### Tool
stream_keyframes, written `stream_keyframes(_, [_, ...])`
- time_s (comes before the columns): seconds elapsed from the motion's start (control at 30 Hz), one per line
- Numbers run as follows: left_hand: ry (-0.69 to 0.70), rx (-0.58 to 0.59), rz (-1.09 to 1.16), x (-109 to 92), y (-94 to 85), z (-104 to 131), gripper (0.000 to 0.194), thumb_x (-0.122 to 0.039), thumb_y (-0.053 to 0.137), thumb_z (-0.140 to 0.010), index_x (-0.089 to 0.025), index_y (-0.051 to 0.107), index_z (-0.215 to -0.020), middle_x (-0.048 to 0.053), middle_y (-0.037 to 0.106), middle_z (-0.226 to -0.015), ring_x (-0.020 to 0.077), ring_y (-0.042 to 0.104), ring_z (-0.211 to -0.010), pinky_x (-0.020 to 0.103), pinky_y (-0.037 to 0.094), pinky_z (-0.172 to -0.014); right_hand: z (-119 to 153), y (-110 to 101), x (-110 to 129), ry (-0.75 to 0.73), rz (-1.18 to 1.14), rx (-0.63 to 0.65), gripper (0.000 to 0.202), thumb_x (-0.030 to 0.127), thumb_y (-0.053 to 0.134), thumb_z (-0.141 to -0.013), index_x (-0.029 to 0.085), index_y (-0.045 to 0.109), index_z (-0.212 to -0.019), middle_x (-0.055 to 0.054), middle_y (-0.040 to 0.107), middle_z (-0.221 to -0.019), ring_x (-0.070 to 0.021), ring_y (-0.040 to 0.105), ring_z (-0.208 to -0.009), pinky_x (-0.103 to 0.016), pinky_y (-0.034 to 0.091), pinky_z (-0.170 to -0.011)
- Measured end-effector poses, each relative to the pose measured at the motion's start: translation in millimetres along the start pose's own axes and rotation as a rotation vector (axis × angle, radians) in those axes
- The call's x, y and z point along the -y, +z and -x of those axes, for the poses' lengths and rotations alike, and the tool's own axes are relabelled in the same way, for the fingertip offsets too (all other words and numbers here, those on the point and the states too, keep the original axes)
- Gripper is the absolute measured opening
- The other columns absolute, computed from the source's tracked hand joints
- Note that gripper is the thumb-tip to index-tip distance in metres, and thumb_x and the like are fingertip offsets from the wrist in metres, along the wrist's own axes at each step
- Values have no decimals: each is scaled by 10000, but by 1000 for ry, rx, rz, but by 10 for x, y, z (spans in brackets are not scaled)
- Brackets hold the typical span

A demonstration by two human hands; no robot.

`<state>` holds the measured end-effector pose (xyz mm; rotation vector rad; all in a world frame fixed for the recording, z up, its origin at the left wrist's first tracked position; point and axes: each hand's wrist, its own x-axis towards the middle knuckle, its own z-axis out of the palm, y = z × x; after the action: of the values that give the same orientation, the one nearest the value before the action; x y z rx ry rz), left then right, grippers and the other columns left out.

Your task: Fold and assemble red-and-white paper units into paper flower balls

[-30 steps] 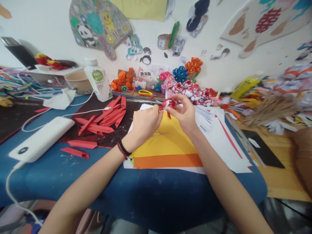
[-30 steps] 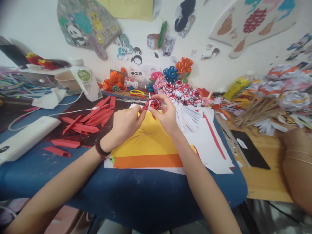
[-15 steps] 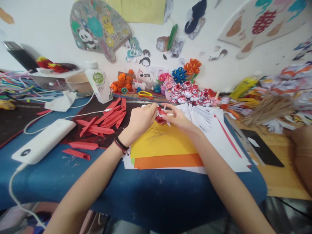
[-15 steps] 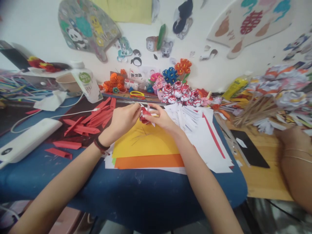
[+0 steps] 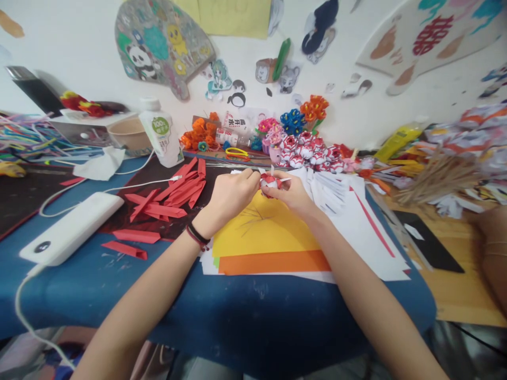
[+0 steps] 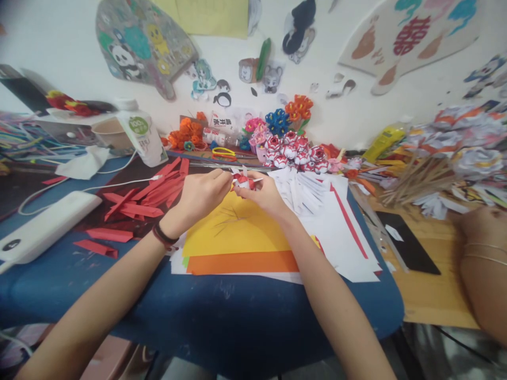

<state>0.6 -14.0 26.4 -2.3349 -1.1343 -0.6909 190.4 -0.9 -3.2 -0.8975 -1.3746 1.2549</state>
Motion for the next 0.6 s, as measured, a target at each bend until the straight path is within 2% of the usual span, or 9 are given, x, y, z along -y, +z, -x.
stream_keyframes(0.17, [88,-125,-37,-5,18,10,259,-189,510,-1009,-169,621,-776,20,628,-662,137,530,-535,322,209,-526,9,-41,18,-67,50,-63,468,334,958,-601,191,767,-1004,-11,734,-878,-132,638,-749,-258,518,-681])
stream_keyframes(0.27, [96,-178,-57,-15,36,12,262,-177,510,-1000,-170,617,-760,17,623,-649,140,519,-521,322,210,-519,19,-73,25,-40,-5,54,530,309,953,-630,227,754,-1115,0,730,-939,-125,640,-802,-236,516,-703])
stream_keyframes(0.37, [55,-188,-63,-29,48,11,276,-172,493,-996,-173,617,-750,17,612,-633,137,502,-502,323,205,-514,31,-63,25,51,-117,157,511,389,901,-723,249,724,-1182,13,714,-876,-112,636,-748,-229,520,-670])
stream_keyframes(0.47, [52,-201,-71,-43,41,9,277,-153,487,-986,-173,618,-742,14,604,-624,137,496,-495,323,208,-512,36,-11,19,127,-189,135,421,461,835,-781,238,731,-1123,27,674,-747,-116,615,-652,-250,534,-610])
stream_keyframes(0.6, [48,-188,-64,-54,14,5,282,-165,483,-996,-168,628,-754,15,607,-630,132,497,-499,321,212,-515,23,63,25,161,-247,56,392,373,853,-702,227,747,-1049,31,675,-711,-124,602,-632,-267,541,-599])
